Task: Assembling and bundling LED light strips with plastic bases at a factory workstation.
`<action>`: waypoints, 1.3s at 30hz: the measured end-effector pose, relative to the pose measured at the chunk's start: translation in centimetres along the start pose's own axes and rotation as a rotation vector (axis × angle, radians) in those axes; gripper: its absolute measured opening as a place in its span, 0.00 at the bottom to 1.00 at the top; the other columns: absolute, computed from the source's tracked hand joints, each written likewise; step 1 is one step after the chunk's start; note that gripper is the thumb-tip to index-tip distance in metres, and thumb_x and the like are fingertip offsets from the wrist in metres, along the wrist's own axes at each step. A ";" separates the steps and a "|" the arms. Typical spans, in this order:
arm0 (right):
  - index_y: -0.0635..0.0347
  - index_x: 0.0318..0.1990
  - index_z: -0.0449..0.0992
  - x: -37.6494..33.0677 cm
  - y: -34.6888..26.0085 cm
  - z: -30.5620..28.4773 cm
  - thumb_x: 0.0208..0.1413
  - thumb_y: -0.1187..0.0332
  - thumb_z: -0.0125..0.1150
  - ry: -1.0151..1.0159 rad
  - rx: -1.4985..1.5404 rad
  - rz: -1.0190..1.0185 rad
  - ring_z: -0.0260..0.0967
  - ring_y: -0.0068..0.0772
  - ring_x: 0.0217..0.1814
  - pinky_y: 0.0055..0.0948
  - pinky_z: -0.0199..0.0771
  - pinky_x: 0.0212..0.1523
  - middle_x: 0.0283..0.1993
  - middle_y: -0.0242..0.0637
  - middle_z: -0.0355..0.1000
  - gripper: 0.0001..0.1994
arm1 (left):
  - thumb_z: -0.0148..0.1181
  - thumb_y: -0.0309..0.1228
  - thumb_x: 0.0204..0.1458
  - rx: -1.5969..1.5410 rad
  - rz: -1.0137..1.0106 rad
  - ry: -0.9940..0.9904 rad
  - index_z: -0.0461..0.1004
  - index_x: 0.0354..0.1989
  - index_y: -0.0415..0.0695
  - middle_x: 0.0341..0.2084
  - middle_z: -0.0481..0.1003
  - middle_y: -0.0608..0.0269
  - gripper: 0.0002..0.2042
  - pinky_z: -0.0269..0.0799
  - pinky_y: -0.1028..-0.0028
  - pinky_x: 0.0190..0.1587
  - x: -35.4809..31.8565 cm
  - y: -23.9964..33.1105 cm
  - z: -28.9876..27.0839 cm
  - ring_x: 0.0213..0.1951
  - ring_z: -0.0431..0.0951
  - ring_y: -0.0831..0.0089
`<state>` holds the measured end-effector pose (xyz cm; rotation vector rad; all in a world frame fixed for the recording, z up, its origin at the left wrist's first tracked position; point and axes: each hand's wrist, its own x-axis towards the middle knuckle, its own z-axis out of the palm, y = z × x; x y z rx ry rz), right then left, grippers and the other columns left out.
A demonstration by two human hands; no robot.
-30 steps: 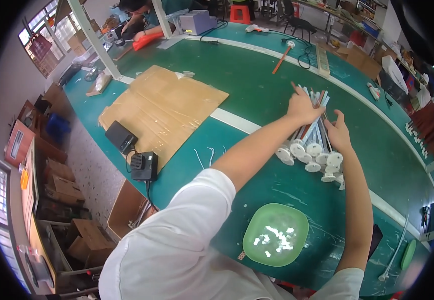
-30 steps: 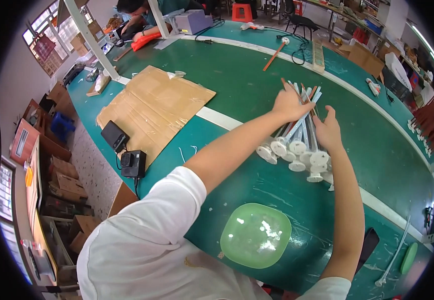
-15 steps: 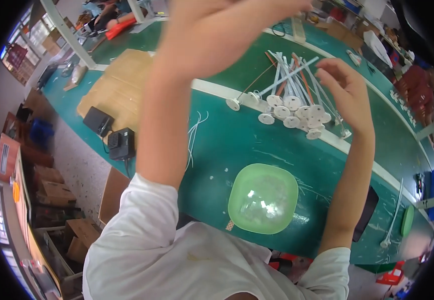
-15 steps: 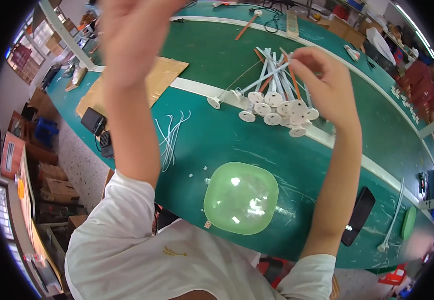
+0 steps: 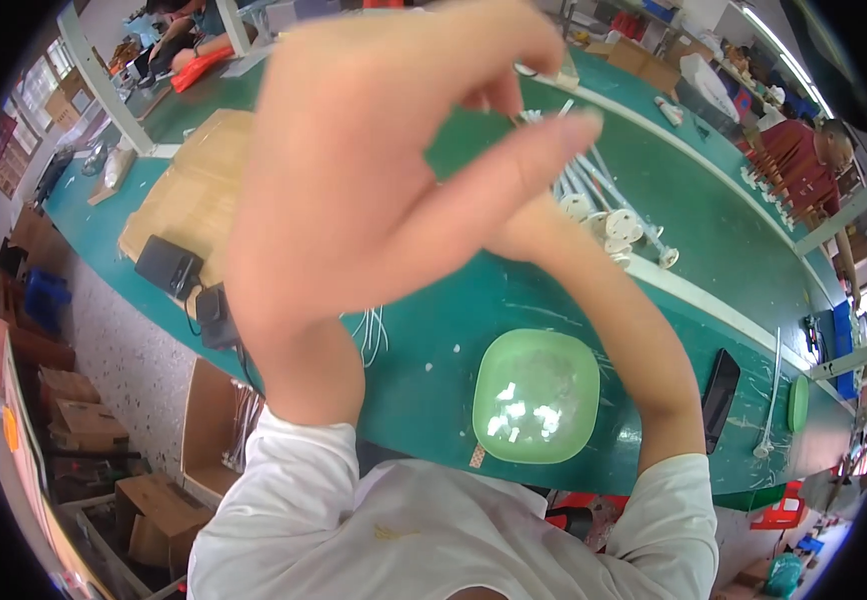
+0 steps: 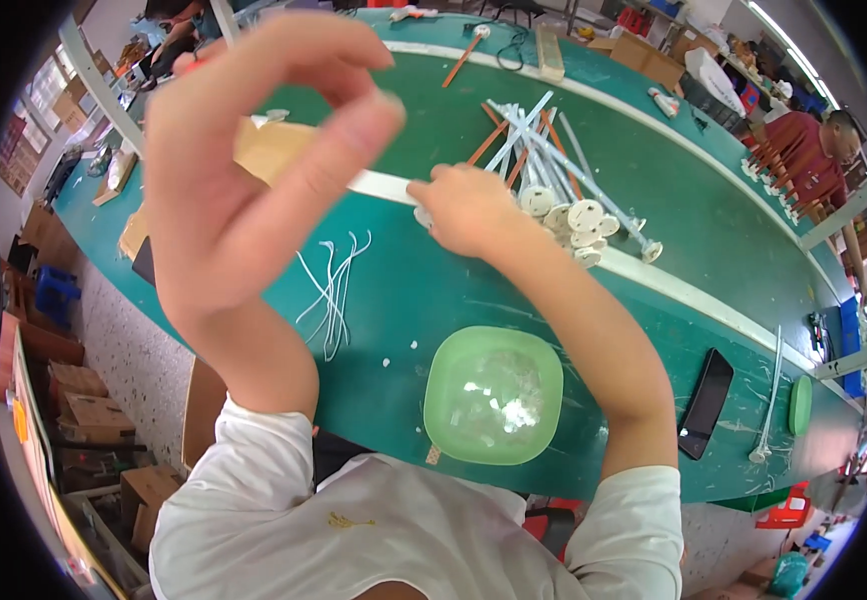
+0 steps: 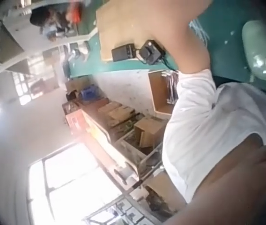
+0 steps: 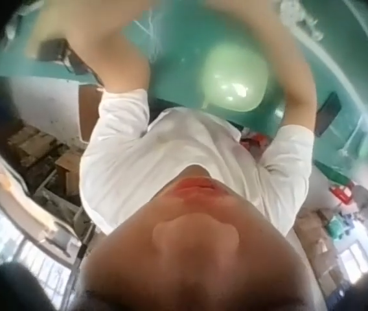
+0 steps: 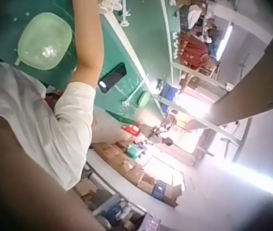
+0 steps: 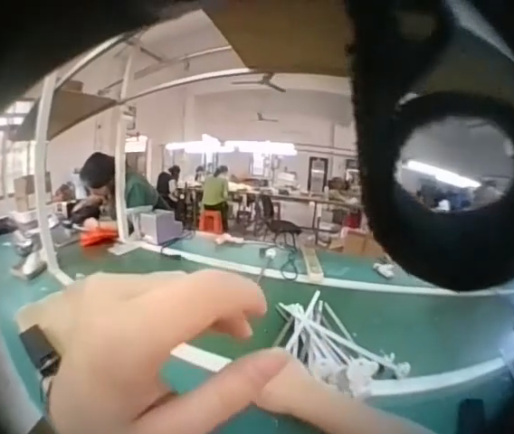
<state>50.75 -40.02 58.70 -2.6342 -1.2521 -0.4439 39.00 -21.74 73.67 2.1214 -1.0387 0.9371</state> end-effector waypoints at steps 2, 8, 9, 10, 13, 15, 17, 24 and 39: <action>0.56 0.42 0.78 0.8 -1.1 -0.2 0.48 0.70 0.59 -0.236 -0.094 0.035 0.74 0.51 0.47 0.43 0.76 0.47 0.41 0.46 0.76 0.12 | 0.63 0.32 0.52 0.028 0.036 -0.021 0.76 0.44 0.36 0.32 0.79 0.55 0.14 0.73 0.72 0.40 -0.6 -0.4 -0.1 0.35 0.80 0.66; 0.61 0.42 0.77 -1.0 -2.6 -3.9 0.51 0.70 0.59 -0.119 0.211 0.020 0.76 0.50 0.41 0.45 0.75 0.44 0.36 0.49 0.76 0.12 | 0.63 0.35 0.51 -0.100 -0.143 -0.488 0.68 0.55 0.40 0.31 0.77 0.48 0.24 0.73 0.59 0.35 -2.3 0.5 0.8 0.35 0.77 0.50; 0.63 0.43 0.76 -1.7 -3.3 -6.2 0.51 0.70 0.59 -0.066 0.366 0.025 0.76 0.50 0.40 0.45 0.75 0.42 0.35 0.50 0.76 0.12 | 0.63 0.35 0.50 0.006 -0.160 -0.475 0.68 0.56 0.40 0.29 0.77 0.49 0.25 0.72 0.58 0.34 -1.8 1.3 1.1 0.33 0.77 0.50; 0.64 0.44 0.75 -2.2 -3.3 -7.7 0.50 0.71 0.61 -0.010 0.359 -0.001 0.76 0.50 0.38 0.42 0.76 0.40 0.35 0.50 0.75 0.13 | 0.63 0.35 0.50 0.115 -0.187 -0.462 0.67 0.57 0.41 0.27 0.76 0.50 0.25 0.72 0.56 0.33 -1.5 1.6 1.5 0.32 0.77 0.50; 0.65 0.44 0.75 -3.7 -3.9 -12.3 0.48 0.74 0.63 0.147 0.368 0.024 0.76 0.44 0.35 0.35 0.76 0.36 0.33 0.48 0.75 0.14 | 0.66 0.36 0.47 0.286 -0.280 -0.394 0.65 0.58 0.43 0.23 0.75 0.52 0.29 0.71 0.56 0.30 -0.8 1.7 3.0 0.28 0.76 0.50; 0.65 0.44 0.75 -4.7 -3.8 -13.5 0.49 0.77 0.63 0.253 0.380 0.090 0.77 0.38 0.34 0.30 0.76 0.35 0.33 0.46 0.76 0.13 | 0.68 0.36 0.44 0.250 -0.275 -0.343 0.64 0.59 0.44 0.23 0.76 0.52 0.32 0.72 0.58 0.30 -0.2 1.9 3.7 0.28 0.77 0.50; 0.67 0.43 0.74 -6.0 -3.7 -14.3 0.52 0.78 0.63 0.583 0.642 0.200 0.76 0.25 0.35 0.23 0.76 0.37 0.33 0.40 0.76 0.11 | 0.70 0.35 0.42 0.197 -0.249 -0.300 0.64 0.60 0.45 0.24 0.76 0.52 0.34 0.73 0.59 0.30 0.8 2.3 5.2 0.28 0.78 0.50; 0.68 0.42 0.74 -6.2 -4.7 -14.0 0.55 0.80 0.60 0.637 0.808 0.098 0.74 0.20 0.39 0.20 0.75 0.39 0.37 0.35 0.76 0.08 | 0.65 0.24 0.40 -0.397 -0.170 0.022 0.74 0.47 0.39 0.29 0.79 0.50 0.21 0.76 0.72 0.36 1.7 0.9 9.1 0.33 0.83 0.57; 0.62 0.40 0.77 -6.8 -4.1 -14.9 0.50 0.77 0.62 0.666 0.398 -0.010 0.78 0.31 0.26 0.24 0.75 0.27 0.28 0.38 0.76 0.09 | 0.60 0.23 0.45 -0.405 -0.044 -0.211 0.75 0.42 0.35 0.27 0.79 0.52 0.13 0.74 0.71 0.35 1.7 -0.5 7.6 0.30 0.82 0.61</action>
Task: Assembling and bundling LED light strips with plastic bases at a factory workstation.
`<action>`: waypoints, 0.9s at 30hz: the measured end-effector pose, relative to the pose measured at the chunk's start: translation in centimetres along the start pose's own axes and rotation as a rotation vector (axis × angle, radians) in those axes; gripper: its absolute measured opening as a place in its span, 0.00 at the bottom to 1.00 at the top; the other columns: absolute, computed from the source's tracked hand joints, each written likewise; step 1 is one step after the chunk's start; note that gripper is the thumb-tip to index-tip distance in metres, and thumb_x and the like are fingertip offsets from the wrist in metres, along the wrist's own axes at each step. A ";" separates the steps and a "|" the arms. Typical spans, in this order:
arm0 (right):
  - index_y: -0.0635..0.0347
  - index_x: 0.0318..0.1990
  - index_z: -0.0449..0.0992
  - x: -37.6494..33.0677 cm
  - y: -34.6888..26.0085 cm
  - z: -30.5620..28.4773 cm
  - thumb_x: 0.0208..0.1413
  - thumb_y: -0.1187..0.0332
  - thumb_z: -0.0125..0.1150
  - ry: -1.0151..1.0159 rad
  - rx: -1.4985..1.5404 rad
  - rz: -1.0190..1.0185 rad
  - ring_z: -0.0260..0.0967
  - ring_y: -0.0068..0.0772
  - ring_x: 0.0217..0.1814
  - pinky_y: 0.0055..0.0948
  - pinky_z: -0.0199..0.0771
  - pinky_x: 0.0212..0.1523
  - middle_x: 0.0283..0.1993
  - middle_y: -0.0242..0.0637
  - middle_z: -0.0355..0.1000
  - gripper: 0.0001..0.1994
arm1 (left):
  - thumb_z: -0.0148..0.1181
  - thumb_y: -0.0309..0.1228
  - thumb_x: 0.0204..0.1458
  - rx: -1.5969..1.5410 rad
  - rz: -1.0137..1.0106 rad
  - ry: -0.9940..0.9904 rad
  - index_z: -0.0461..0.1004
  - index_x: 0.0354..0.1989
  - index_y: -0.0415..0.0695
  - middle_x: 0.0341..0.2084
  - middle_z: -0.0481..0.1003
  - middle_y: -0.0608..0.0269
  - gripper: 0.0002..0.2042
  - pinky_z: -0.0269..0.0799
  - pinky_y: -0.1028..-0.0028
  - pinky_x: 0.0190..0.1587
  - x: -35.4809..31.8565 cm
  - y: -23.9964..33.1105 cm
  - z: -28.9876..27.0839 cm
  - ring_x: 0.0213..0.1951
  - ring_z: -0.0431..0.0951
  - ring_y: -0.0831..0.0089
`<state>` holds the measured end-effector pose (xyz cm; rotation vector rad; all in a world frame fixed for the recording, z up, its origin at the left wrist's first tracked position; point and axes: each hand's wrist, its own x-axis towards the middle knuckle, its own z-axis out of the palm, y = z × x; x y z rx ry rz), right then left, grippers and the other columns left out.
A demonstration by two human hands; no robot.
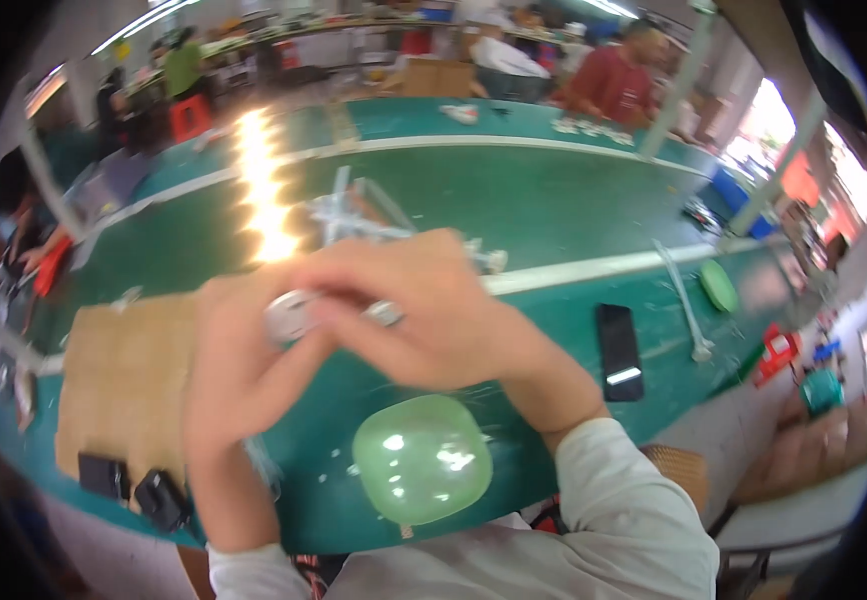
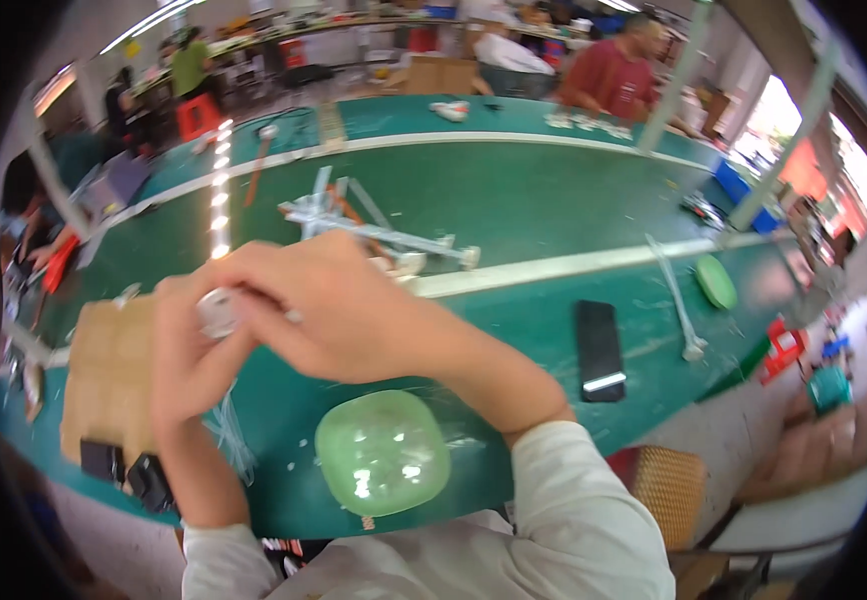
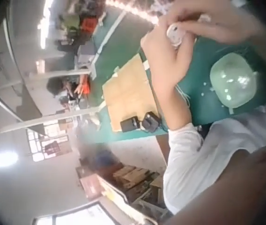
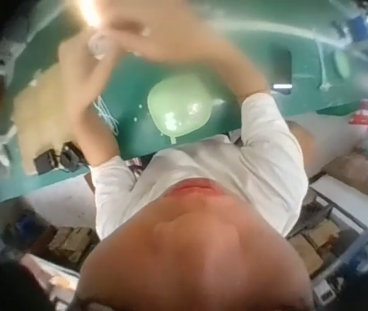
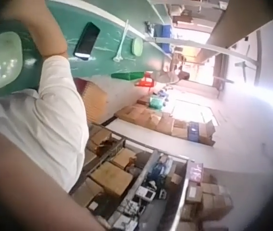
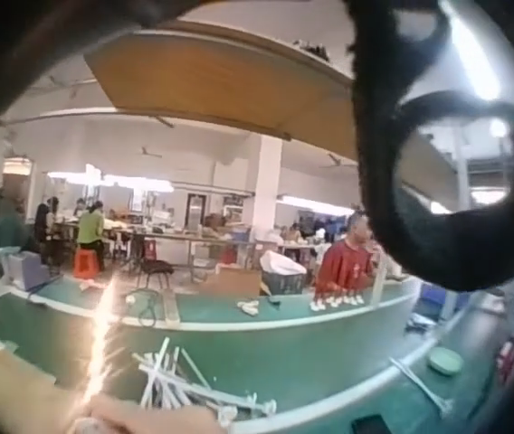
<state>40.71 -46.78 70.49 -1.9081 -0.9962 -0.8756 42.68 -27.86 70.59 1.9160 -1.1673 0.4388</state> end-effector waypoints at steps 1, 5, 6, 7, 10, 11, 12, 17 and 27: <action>0.62 0.41 0.76 0.2 0.0 0.3 0.51 0.77 0.61 -0.029 0.093 -0.036 0.78 0.33 0.26 0.25 0.74 0.27 0.28 0.38 0.76 0.09 | 0.60 0.23 0.45 -0.022 -0.039 -0.012 0.75 0.42 0.35 0.27 0.79 0.53 0.13 0.73 0.71 0.35 -0.2 0.4 -0.5 0.30 0.81 0.62; 0.61 0.39 0.73 -0.2 -0.6 1.0 0.53 0.76 0.61 0.010 0.167 -0.014 0.77 0.36 0.26 0.28 0.73 0.25 0.27 0.38 0.75 0.06 | 0.59 0.22 0.46 0.102 -0.094 0.124 0.75 0.42 0.34 0.28 0.78 0.53 0.14 0.72 0.73 0.38 -1.0 1.2 0.3 0.32 0.80 0.64; 0.60 0.38 0.72 -0.3 -0.7 0.7 0.53 0.77 0.60 -0.022 0.122 0.021 0.76 0.39 0.26 0.31 0.71 0.24 0.26 0.39 0.75 0.06 | 0.58 0.20 0.46 0.139 -0.114 0.020 0.73 0.45 0.33 0.33 0.77 0.51 0.15 0.71 0.73 0.41 -0.8 1.1 -0.1 0.36 0.78 0.66; 0.60 0.38 0.72 -0.5 -0.6 0.7 0.53 0.77 0.60 -0.010 0.091 0.036 0.76 0.39 0.26 0.31 0.71 0.24 0.26 0.39 0.75 0.06 | 0.58 0.20 0.46 0.115 -0.091 0.005 0.73 0.45 0.33 0.33 0.77 0.51 0.15 0.71 0.73 0.41 -0.7 0.9 0.0 0.36 0.78 0.66; 0.59 0.41 0.70 -0.7 -0.5 1.2 0.53 0.76 0.56 0.026 0.119 -0.050 0.74 0.45 0.25 0.36 0.71 0.24 0.25 0.39 0.74 0.08 | 0.58 0.20 0.50 0.080 -0.157 0.092 0.71 0.50 0.34 0.44 0.76 0.52 0.17 0.67 0.71 0.48 -2.7 -0.3 0.4 0.44 0.74 0.65; 0.59 0.41 0.70 -0.6 -0.6 1.0 0.53 0.76 0.56 0.041 0.097 -0.031 0.74 0.45 0.25 0.36 0.71 0.24 0.25 0.39 0.74 0.08 | 0.58 0.20 0.50 0.062 -0.143 0.069 0.71 0.50 0.34 0.44 0.76 0.52 0.17 0.67 0.71 0.48 -3.3 -1.0 0.4 0.44 0.74 0.65; 0.60 0.41 0.70 -0.5 -0.7 1.1 0.53 0.76 0.56 -0.006 0.082 -0.039 0.73 0.45 0.25 0.37 0.71 0.24 0.25 0.39 0.73 0.08 | 0.58 0.20 0.51 0.108 -0.163 0.115 0.71 0.51 0.35 0.46 0.75 0.53 0.17 0.66 0.71 0.50 -3.7 -1.3 0.2 0.46 0.73 0.66; 0.62 0.41 0.71 -1.2 -1.5 -1.1 0.53 0.73 0.59 -0.087 0.003 -0.010 0.74 0.45 0.27 0.38 0.73 0.26 0.30 0.41 0.74 0.09 | 0.61 0.21 0.51 0.198 -0.035 0.126 0.72 0.49 0.35 0.42 0.76 0.53 0.16 0.66 0.72 0.47 -3.4 -1.6 0.4 0.46 0.72 0.69; 0.61 0.47 0.72 -16.2 -7.9 -3.3 0.49 0.67 0.66 -0.589 -0.266 0.430 0.71 0.46 0.47 0.39 0.75 0.45 0.47 0.42 0.72 0.17 | 0.63 0.23 0.52 0.262 -0.007 -0.106 0.76 0.47 0.44 0.28 0.72 0.63 0.13 0.66 0.74 0.35 -1.2 4.0 -0.7 0.35 0.68 0.71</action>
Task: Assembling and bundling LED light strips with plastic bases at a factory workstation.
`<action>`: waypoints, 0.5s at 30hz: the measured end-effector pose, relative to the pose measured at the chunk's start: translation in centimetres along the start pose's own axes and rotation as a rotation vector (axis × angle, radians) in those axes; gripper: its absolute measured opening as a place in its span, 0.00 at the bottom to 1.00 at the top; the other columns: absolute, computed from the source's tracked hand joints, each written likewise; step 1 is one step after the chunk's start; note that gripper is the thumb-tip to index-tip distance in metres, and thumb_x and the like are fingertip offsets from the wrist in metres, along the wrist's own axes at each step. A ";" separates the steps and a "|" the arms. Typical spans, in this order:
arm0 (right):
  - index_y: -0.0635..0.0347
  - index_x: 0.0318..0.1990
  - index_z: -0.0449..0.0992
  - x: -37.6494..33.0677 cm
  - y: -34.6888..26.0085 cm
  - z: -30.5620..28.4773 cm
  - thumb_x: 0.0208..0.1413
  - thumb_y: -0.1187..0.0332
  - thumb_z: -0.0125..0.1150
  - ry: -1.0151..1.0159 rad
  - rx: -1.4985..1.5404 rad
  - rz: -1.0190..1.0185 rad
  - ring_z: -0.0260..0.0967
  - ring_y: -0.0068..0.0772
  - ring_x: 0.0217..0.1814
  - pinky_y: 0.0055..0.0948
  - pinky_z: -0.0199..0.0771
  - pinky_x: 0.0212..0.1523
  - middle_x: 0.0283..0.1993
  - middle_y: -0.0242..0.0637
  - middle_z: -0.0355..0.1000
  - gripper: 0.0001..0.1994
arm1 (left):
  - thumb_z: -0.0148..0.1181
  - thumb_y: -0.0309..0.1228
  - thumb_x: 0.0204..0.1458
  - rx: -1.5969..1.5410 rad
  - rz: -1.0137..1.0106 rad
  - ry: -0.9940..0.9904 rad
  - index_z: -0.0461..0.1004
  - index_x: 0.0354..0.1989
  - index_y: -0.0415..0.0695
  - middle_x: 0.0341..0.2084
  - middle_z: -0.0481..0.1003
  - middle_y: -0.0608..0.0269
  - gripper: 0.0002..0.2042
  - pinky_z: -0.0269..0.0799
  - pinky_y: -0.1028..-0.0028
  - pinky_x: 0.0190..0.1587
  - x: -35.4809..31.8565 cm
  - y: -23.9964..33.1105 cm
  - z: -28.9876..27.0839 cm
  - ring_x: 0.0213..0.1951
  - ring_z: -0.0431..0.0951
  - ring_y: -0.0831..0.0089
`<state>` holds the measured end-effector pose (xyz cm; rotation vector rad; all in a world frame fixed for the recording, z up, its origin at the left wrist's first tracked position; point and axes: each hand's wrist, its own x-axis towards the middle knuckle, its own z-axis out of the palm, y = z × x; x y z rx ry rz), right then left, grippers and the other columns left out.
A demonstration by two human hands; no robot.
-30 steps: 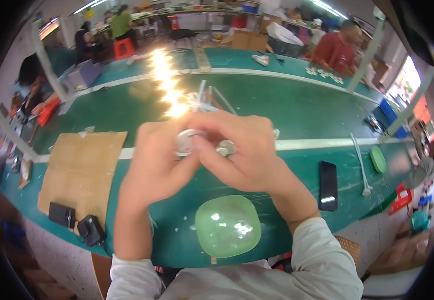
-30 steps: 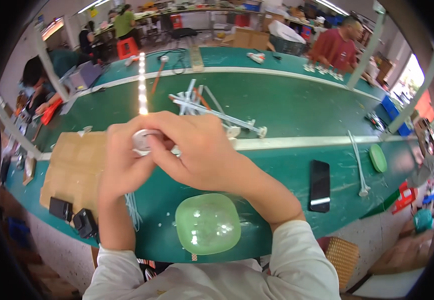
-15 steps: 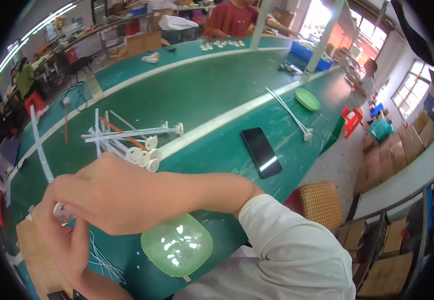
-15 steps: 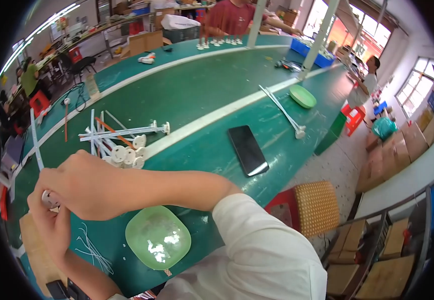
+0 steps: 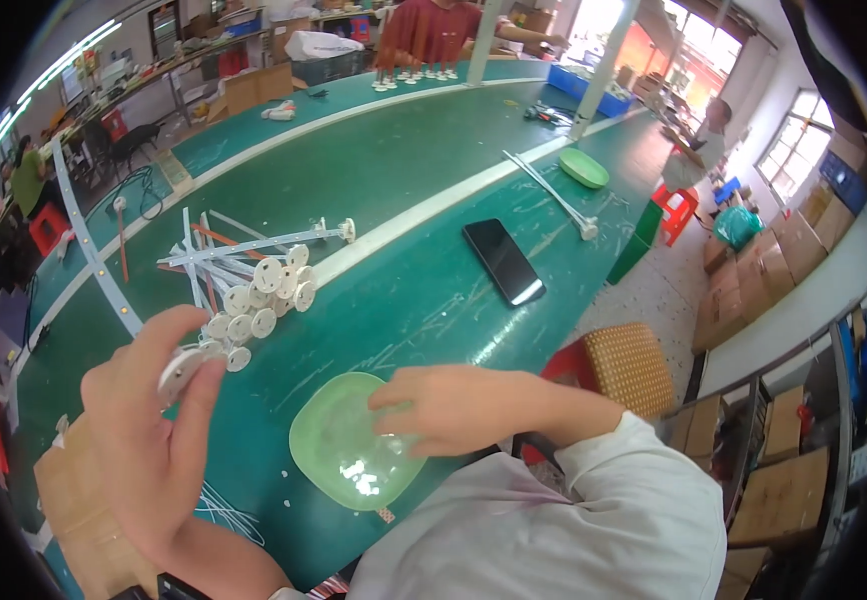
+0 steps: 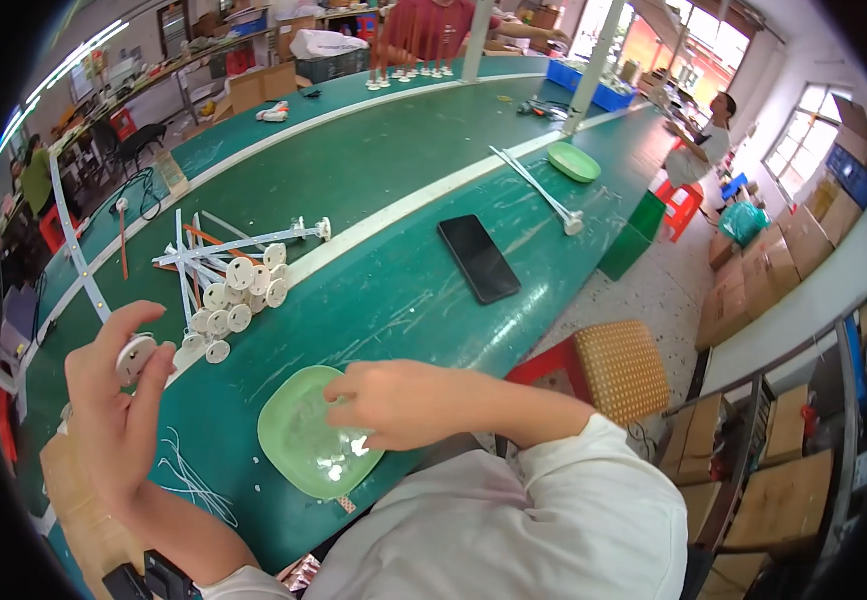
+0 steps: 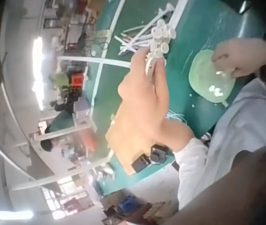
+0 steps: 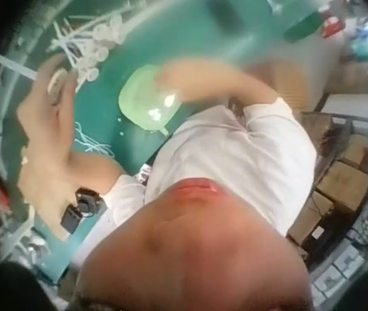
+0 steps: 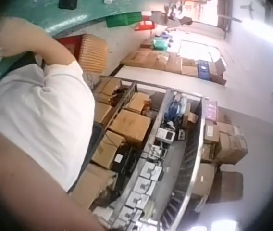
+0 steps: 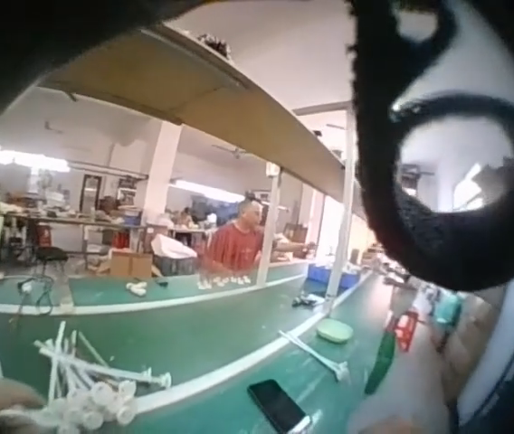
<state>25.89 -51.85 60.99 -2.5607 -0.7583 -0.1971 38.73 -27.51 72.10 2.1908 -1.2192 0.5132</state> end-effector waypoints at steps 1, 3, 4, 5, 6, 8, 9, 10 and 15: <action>0.60 0.47 0.73 -0.5 -0.6 1.0 0.48 0.67 0.66 -0.044 -0.026 0.056 0.70 0.47 0.48 0.39 0.75 0.47 0.50 0.42 0.70 0.18 | 0.63 0.23 0.52 -0.008 0.017 -0.008 0.76 0.47 0.44 0.28 0.72 0.63 0.13 0.66 0.74 0.35 -0.2 0.1 -0.1 0.35 0.68 0.71; 0.58 0.47 0.73 -0.4 -1.3 1.9 0.46 0.67 0.67 -0.071 -0.049 0.118 0.68 0.47 0.50 0.39 0.75 0.48 0.52 0.42 0.68 0.19 | 0.64 0.22 0.50 -0.178 -0.084 -0.103 0.76 0.48 0.46 0.30 0.71 0.61 0.15 0.70 0.73 0.40 -0.8 0.4 0.1 0.37 0.67 0.69; 0.58 0.48 0.73 0.4 -1.2 2.1 0.45 0.66 0.68 -0.147 -0.071 0.179 0.68 0.47 0.50 0.40 0.74 0.50 0.52 0.42 0.67 0.21 | 0.64 0.22 0.50 -0.170 -0.074 -0.112 0.76 0.48 0.46 0.30 0.71 0.61 0.15 0.70 0.73 0.40 -1.0 0.6 0.0 0.37 0.67 0.69; 0.57 0.49 0.74 1.1 -1.1 2.4 0.43 0.66 0.68 -0.225 -0.090 0.236 0.67 0.48 0.51 0.41 0.74 0.51 0.52 0.42 0.67 0.22 | 0.64 0.22 0.50 -0.143 -0.060 -0.128 0.76 0.48 0.45 0.31 0.72 0.60 0.16 0.71 0.72 0.41 -1.4 0.9 -0.2 0.37 0.67 0.68; 0.57 0.49 0.74 1.1 -0.7 2.5 0.43 0.66 0.68 -0.214 -0.094 0.252 0.67 0.48 0.51 0.41 0.74 0.51 0.52 0.42 0.67 0.22 | 0.65 0.21 0.49 -0.133 -0.036 -0.142 0.76 0.48 0.45 0.32 0.72 0.59 0.16 0.72 0.72 0.43 -1.2 1.1 0.2 0.38 0.67 0.67; 0.57 0.49 0.75 1.1 0.3 2.7 0.39 0.62 0.71 -0.134 -0.033 0.243 0.66 0.46 0.54 0.42 0.72 0.52 0.52 0.42 0.67 0.25 | 0.65 0.21 0.49 -0.138 0.022 -0.163 0.76 0.47 0.44 0.32 0.72 0.59 0.16 0.72 0.72 0.42 -0.8 1.2 1.1 0.39 0.67 0.66; 0.57 0.49 0.75 1.2 0.9 2.8 0.39 0.62 0.71 -0.127 -0.037 0.254 0.66 0.46 0.54 0.42 0.72 0.52 0.52 0.42 0.67 0.25 | 0.65 0.21 0.49 -0.173 0.013 -0.181 0.76 0.48 0.44 0.31 0.72 0.59 0.16 0.71 0.72 0.42 -0.8 1.2 1.5 0.38 0.67 0.66; 0.57 0.48 0.75 1.7 1.3 2.9 0.37 0.59 0.72 -0.155 -0.056 0.247 0.66 0.45 0.55 0.43 0.72 0.51 0.51 0.42 0.67 0.27 | 0.64 0.21 0.49 -0.206 0.000 -0.199 0.75 0.49 0.44 0.31 0.72 0.58 0.16 0.71 0.73 0.41 -0.8 1.1 1.6 0.38 0.67 0.66; 0.55 0.50 0.76 6.5 0.7 1.4 0.33 0.55 0.74 -0.308 -0.139 0.194 0.66 0.42 0.56 0.42 0.71 0.50 0.50 0.42 0.69 0.31 | 0.62 0.20 0.50 0.002 0.079 -0.029 0.75 0.50 0.42 0.30 0.73 0.57 0.17 0.68 0.71 0.36 -1.5 0.2 0.5 0.34 0.69 0.65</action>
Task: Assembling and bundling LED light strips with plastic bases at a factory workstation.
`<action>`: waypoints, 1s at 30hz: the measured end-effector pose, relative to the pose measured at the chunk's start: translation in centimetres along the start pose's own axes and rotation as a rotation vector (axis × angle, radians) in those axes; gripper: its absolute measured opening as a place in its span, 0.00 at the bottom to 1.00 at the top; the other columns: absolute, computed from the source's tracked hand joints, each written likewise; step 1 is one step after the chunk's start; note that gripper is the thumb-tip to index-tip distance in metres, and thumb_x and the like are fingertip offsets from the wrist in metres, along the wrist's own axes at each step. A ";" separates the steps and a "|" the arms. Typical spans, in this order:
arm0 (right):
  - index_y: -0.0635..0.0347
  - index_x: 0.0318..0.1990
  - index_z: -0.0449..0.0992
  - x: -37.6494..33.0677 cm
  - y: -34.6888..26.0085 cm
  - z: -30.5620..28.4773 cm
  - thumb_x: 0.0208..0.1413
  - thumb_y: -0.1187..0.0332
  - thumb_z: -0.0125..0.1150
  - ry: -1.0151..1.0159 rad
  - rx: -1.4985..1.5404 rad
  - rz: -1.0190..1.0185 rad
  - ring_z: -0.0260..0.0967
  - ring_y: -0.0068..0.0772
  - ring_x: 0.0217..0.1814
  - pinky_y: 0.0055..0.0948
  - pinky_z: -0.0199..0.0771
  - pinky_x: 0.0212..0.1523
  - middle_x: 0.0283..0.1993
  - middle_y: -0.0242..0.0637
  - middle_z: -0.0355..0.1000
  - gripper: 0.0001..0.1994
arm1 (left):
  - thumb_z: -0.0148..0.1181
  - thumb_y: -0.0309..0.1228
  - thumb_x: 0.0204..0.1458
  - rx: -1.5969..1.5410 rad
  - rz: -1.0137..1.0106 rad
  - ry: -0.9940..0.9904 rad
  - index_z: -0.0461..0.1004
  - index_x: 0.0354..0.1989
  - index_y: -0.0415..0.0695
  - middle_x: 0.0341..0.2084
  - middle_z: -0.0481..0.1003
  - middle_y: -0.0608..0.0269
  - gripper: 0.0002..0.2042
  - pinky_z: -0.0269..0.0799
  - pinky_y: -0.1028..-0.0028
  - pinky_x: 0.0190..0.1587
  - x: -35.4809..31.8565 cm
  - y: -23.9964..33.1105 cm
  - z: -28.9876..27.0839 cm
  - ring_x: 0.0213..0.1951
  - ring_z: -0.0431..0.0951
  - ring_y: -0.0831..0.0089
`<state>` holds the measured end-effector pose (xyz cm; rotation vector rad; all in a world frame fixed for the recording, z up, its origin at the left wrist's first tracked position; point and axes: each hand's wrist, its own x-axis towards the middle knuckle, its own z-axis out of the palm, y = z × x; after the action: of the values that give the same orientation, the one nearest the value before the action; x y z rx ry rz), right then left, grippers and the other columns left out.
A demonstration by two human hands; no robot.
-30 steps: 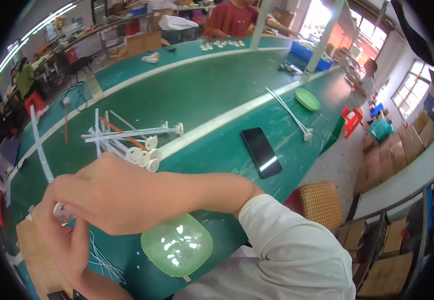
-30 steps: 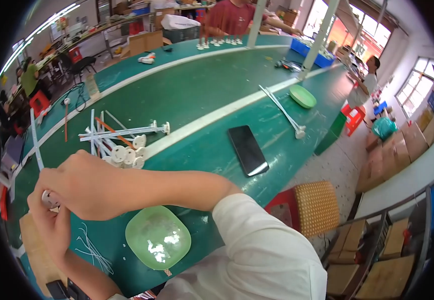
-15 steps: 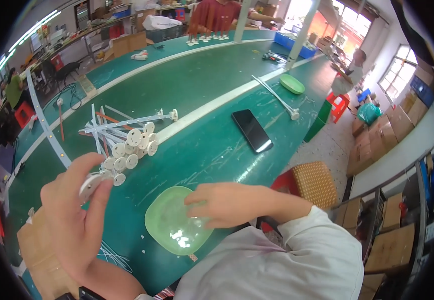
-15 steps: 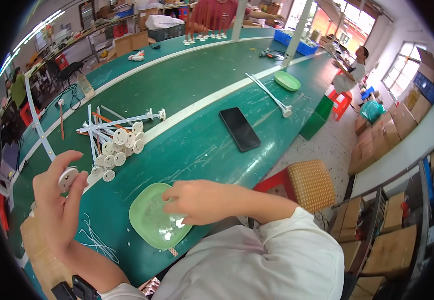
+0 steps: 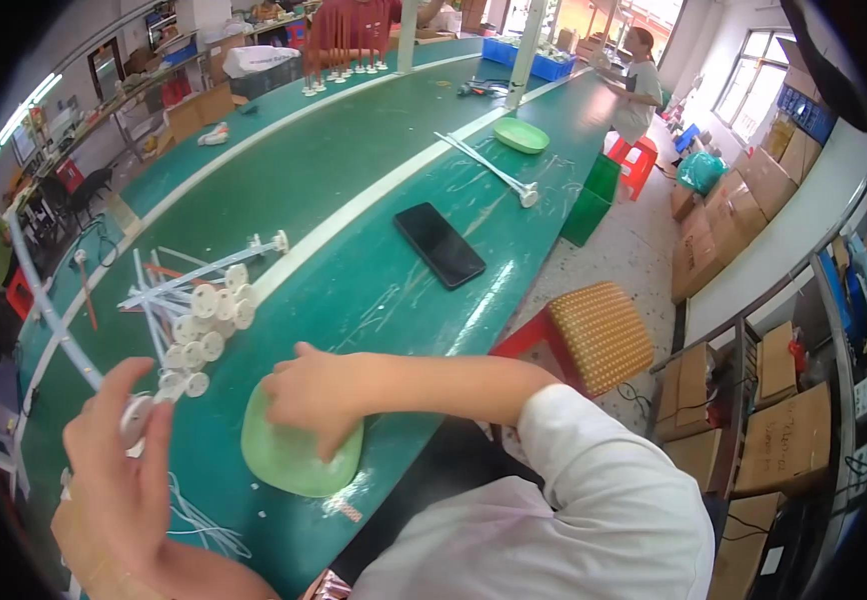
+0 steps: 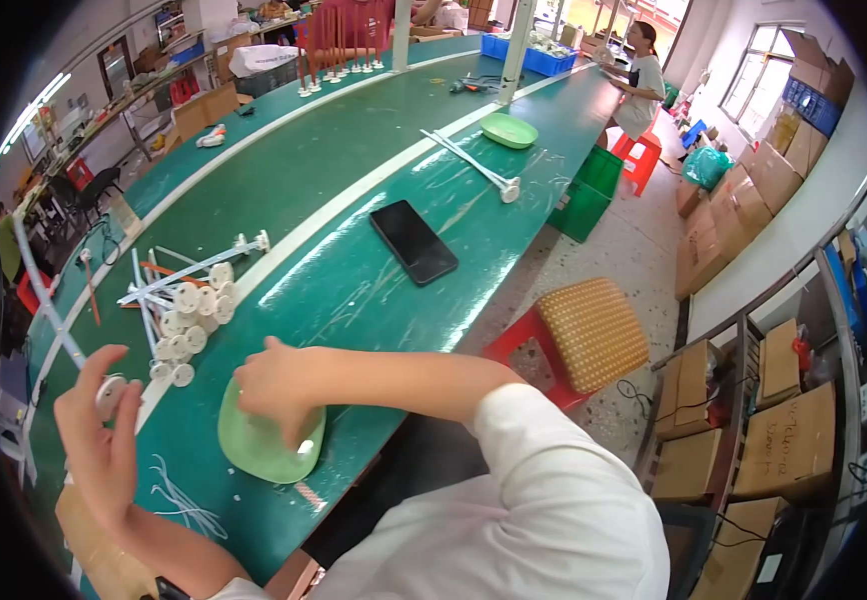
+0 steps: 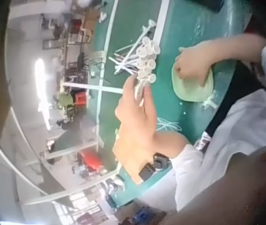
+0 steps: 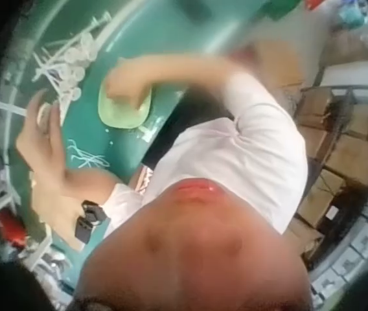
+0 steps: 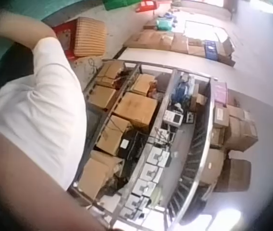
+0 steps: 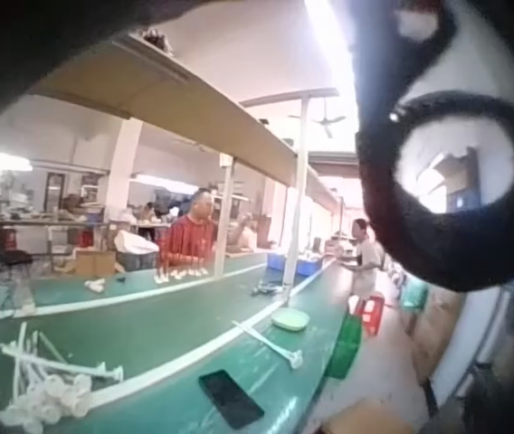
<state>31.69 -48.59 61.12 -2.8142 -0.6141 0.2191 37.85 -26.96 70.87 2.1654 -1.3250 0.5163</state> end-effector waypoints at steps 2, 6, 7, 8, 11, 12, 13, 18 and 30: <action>0.56 0.44 0.80 1.2 -1.1 -1.6 0.30 0.58 0.76 -0.274 -0.255 -0.102 0.71 0.43 0.51 0.41 0.73 0.42 0.48 0.44 0.71 0.27 | 0.61 0.19 0.50 0.001 -0.102 0.000 0.74 0.50 0.40 0.31 0.74 0.56 0.17 0.66 0.68 0.34 0.3 0.3 -0.2 0.34 0.71 0.64; 0.58 0.34 0.83 5.0 -2.4 -0.4 0.29 0.63 0.77 -0.443 -0.365 -0.266 0.76 0.45 0.42 0.42 0.75 0.33 0.41 0.45 0.76 0.19 | 0.60 0.21 0.53 0.042 -0.095 0.001 0.74 0.51 0.41 0.29 0.71 0.61 0.16 0.63 0.72 0.38 0.4 1.0 -0.2 0.34 0.68 0.70; 0.60 0.32 0.83 5.3 -2.2 0.5 0.28 0.65 0.78 -0.422 -0.331 -0.316 0.77 0.47 0.40 0.45 0.76 0.34 0.39 0.45 0.78 0.18 | 0.61 0.20 0.52 0.066 -0.059 -0.021 0.74 0.50 0.41 0.28 0.71 0.61 0.16 0.63 0.72 0.39 0.6 1.5 -0.1 0.34 0.69 0.69; 0.62 0.31 0.84 5.8 -1.9 1.2 0.28 0.66 0.79 -0.402 -0.295 -0.366 0.78 0.49 0.39 0.49 0.77 0.36 0.37 0.44 0.80 0.17 | 0.61 0.20 0.51 0.090 -0.023 -0.044 0.74 0.50 0.40 0.28 0.72 0.61 0.16 0.62 0.71 0.39 0.9 1.8 -0.1 0.33 0.69 0.68; 0.64 0.32 0.84 5.7 -1.2 1.7 0.30 0.69 0.77 -0.457 -0.252 -0.408 0.77 0.51 0.39 0.50 0.78 0.36 0.38 0.44 0.80 0.16 | 0.61 0.20 0.48 0.012 -0.061 -0.092 0.74 0.48 0.40 0.27 0.73 0.61 0.17 0.61 0.71 0.40 1.1 2.2 -0.4 0.32 0.70 0.67; 0.64 0.32 0.84 5.6 -1.1 1.7 0.30 0.69 0.77 -0.461 -0.255 -0.418 0.77 0.51 0.39 0.50 0.78 0.36 0.38 0.44 0.80 0.16 | 0.61 0.20 0.47 -0.030 -0.088 -0.092 0.74 0.47 0.40 0.26 0.73 0.61 0.16 0.61 0.72 0.40 1.1 2.3 -0.3 0.32 0.70 0.67; 0.64 0.32 0.84 5.6 -1.0 1.5 0.31 0.70 0.77 -0.461 -0.246 -0.408 0.78 0.51 0.38 0.49 0.78 0.35 0.38 0.45 0.80 0.16 | 0.61 0.20 0.47 -0.028 -0.097 -0.090 0.74 0.47 0.40 0.26 0.73 0.61 0.16 0.61 0.72 0.40 1.3 2.4 -0.1 0.32 0.70 0.67; 0.65 0.31 0.84 4.6 -1.5 -0.6 0.31 0.72 0.75 -0.454 -0.233 -0.345 0.78 0.48 0.38 0.47 0.79 0.33 0.38 0.46 0.79 0.14 | 0.62 0.20 0.46 0.022 -0.107 -0.101 0.75 0.46 0.42 0.26 0.73 0.60 0.16 0.62 0.70 0.39 1.7 2.4 0.7 0.32 0.70 0.65; 0.64 0.25 0.83 4.7 -1.1 2.0 0.28 0.78 0.69 -0.378 -0.262 -0.344 0.77 0.47 0.31 0.44 0.74 0.27 0.30 0.44 0.78 0.10 | 0.66 0.21 0.42 0.065 0.074 -0.038 0.74 0.44 0.40 0.22 0.73 0.56 0.17 0.61 0.65 0.30 2.0 2.6 1.7 0.26 0.68 0.57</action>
<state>35.12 -45.17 59.07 -2.8620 -1.2798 0.6528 36.46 -30.39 71.33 2.1949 -1.4321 0.5575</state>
